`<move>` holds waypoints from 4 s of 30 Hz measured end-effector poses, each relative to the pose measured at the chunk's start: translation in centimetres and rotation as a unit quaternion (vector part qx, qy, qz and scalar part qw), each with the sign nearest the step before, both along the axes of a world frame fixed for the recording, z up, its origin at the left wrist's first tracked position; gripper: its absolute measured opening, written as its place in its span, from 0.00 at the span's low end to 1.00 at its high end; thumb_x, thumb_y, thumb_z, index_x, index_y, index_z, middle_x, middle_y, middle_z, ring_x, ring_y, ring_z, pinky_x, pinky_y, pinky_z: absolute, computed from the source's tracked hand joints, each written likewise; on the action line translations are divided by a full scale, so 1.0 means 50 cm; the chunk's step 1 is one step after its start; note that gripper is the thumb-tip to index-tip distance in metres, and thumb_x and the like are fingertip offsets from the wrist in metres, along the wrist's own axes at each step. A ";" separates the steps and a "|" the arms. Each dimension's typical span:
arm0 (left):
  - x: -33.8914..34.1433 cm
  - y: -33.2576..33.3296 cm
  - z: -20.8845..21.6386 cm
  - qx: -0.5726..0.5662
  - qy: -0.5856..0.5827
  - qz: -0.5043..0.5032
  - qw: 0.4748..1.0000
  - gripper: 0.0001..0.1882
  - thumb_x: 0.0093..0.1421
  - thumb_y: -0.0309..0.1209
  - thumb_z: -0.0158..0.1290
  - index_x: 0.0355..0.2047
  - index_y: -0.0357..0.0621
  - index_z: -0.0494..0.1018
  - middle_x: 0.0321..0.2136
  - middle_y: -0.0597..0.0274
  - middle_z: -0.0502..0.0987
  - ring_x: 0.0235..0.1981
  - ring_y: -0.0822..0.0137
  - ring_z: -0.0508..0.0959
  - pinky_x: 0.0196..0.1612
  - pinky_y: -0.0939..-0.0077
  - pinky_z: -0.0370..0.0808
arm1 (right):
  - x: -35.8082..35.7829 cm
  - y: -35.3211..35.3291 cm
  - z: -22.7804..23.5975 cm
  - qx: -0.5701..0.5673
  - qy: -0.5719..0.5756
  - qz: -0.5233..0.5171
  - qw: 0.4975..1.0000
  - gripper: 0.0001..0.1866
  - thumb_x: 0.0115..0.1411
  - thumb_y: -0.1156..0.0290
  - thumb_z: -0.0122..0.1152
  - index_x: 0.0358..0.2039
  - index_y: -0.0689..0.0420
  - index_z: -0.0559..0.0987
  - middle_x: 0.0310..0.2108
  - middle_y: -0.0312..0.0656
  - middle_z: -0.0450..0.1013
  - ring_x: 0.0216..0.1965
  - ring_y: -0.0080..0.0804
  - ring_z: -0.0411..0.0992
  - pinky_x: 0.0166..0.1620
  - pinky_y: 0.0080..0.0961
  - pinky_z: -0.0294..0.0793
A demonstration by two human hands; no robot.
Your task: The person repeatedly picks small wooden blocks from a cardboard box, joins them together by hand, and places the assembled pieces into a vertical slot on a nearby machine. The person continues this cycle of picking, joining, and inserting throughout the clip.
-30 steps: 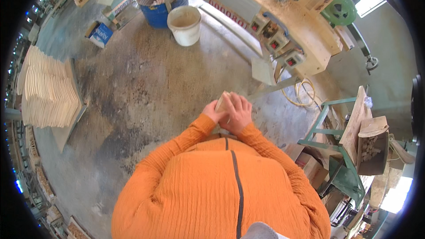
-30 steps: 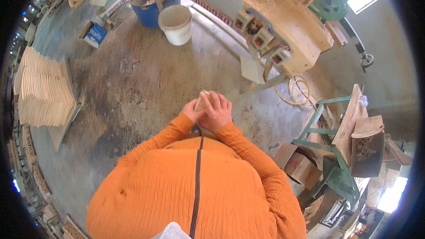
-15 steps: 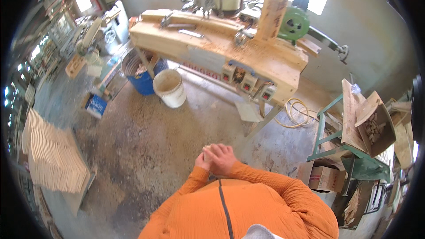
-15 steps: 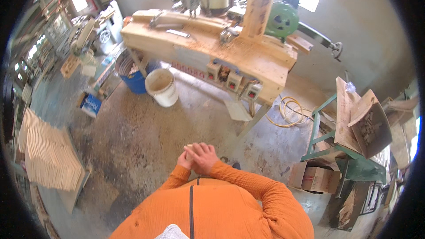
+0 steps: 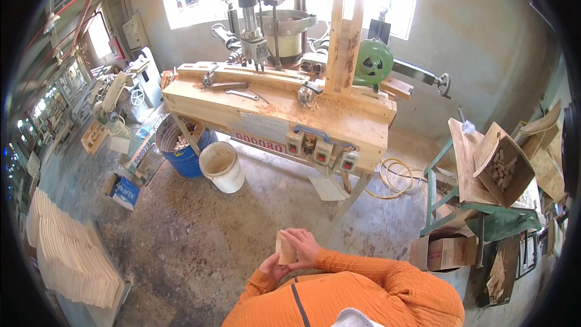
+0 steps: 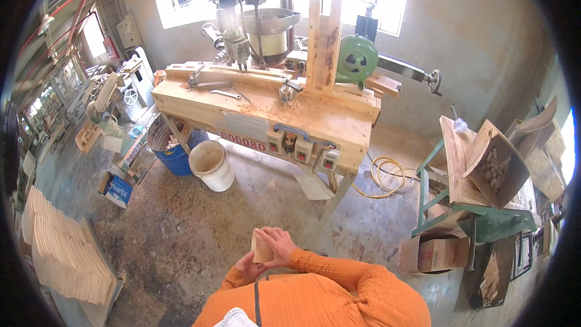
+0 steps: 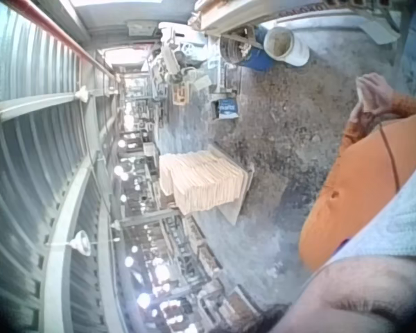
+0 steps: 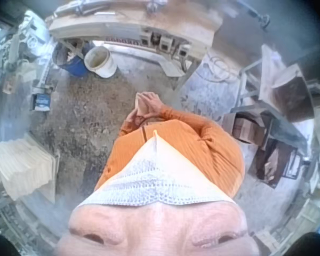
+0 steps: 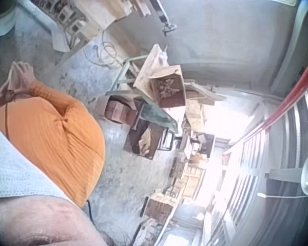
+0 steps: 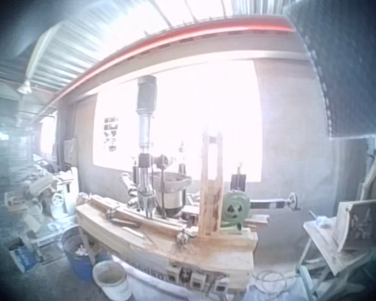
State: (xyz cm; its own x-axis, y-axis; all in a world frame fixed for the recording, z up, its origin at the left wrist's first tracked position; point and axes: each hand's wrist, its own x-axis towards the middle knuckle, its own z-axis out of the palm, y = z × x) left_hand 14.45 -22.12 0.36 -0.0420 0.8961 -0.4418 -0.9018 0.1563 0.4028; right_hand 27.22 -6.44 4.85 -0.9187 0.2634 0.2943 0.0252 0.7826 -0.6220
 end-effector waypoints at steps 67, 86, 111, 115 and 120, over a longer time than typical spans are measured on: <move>-0.425 0.146 0.084 -0.110 0.107 -0.016 0.988 0.29 0.59 0.50 0.36 0.47 0.41 0.72 0.46 0.51 0.75 0.47 0.54 0.76 0.49 0.61 0.76 | -0.399 0.028 -0.018 0.037 -0.057 0.086 0.994 0.54 0.44 0.48 0.65 0.67 0.57 0.51 0.63 0.44 0.56 0.65 0.43 0.53 0.56 0.40 0.59; -0.461 0.037 0.048 -0.102 0.090 -0.023 0.990 0.31 0.60 0.53 0.36 0.48 0.39 0.72 0.48 0.51 0.75 0.48 0.54 0.76 0.50 0.62 0.75 | -0.425 -0.084 -0.003 0.024 -0.060 0.074 0.995 0.54 0.41 0.53 0.68 0.66 0.57 0.53 0.62 0.47 0.57 0.64 0.45 0.54 0.57 0.40 0.59; -0.515 0.181 -0.119 -0.234 0.236 0.191 0.924 0.19 0.58 0.38 0.51 0.46 0.39 0.72 0.42 0.45 0.77 0.39 0.46 0.78 0.43 0.52 0.75 | -0.308 0.815 1.168 0.582 0.062 -0.541 0.604 0.52 0.45 0.55 0.70 0.66 0.53 0.52 0.61 0.45 0.59 0.65 0.47 0.52 0.64 0.55 0.52; -0.520 0.229 -0.133 -0.099 0.338 0.132 0.927 0.17 0.58 0.36 0.51 0.44 0.38 0.74 0.43 0.43 0.77 0.41 0.46 0.78 0.46 0.54 0.75 | -0.316 0.881 1.247 0.581 0.030 -0.588 0.563 0.55 0.42 0.67 0.73 0.67 0.40 0.51 0.66 0.31 0.55 0.66 0.32 0.52 0.62 0.49 0.56; -0.521 0.266 -0.133 -0.189 0.386 0.075 0.900 0.17 0.59 0.34 0.50 0.44 0.36 0.75 0.43 0.42 0.77 0.44 0.48 0.78 0.50 0.57 0.74 | -0.336 0.941 1.255 0.542 -0.029 -0.592 0.596 0.56 0.41 0.69 0.73 0.68 0.38 0.49 0.68 0.31 0.51 0.69 0.31 0.47 0.67 0.51 0.49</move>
